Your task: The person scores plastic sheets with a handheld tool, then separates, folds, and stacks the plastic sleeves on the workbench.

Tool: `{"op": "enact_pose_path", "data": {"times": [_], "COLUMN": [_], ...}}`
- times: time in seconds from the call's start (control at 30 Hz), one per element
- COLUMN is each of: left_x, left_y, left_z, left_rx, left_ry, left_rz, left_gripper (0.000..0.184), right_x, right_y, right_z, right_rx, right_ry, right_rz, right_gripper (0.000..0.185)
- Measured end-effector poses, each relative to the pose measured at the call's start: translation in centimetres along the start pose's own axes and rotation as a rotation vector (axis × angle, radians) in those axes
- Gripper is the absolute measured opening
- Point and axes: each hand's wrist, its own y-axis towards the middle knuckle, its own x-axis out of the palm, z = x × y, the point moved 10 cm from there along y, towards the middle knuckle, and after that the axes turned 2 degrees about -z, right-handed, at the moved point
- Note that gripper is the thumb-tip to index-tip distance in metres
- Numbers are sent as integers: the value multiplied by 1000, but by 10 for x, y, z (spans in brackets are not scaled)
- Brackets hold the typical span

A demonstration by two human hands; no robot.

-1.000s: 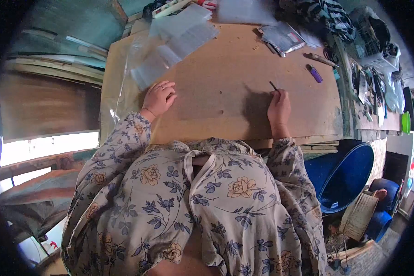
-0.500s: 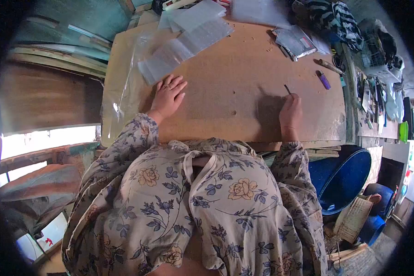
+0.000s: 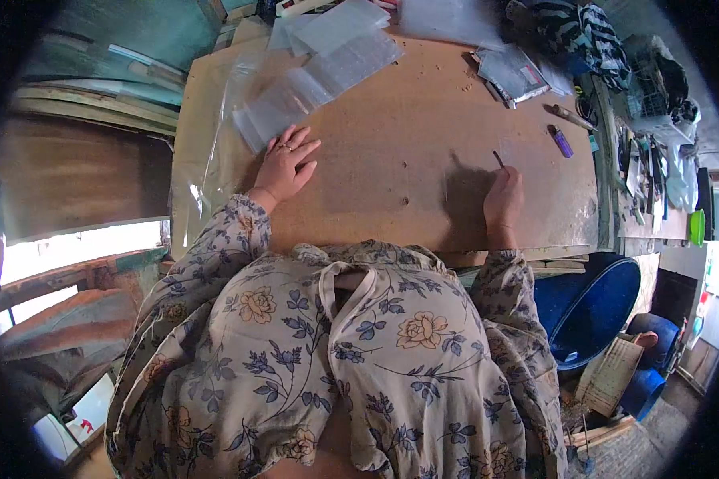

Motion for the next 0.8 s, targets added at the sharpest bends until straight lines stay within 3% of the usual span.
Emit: {"op": "enact_pose_path", "data": {"times": [0.37,0.43,0.7,0.8], "left_x": [-6,-6,-6,-4], "left_y": [-2,-2,0,2], "left_z": [4,4,7,10], "left_rx": [3,16,3,-11], "left_ry": [-23,-35,-24,-16], "left_rz": [26,9,24,9], "left_gripper": [35,35,38,39], "right_x": [-7,1,82,100], "right_y": [-2,-5,-32,-36], "right_z": [-14,-45,-216,-222], "right_rx": [-33,-154,-583,-561], "right_ry": [34,108,342,297], "right_rz": [0,35,-314,-392], "right_gripper": [19,15,11,11]}}
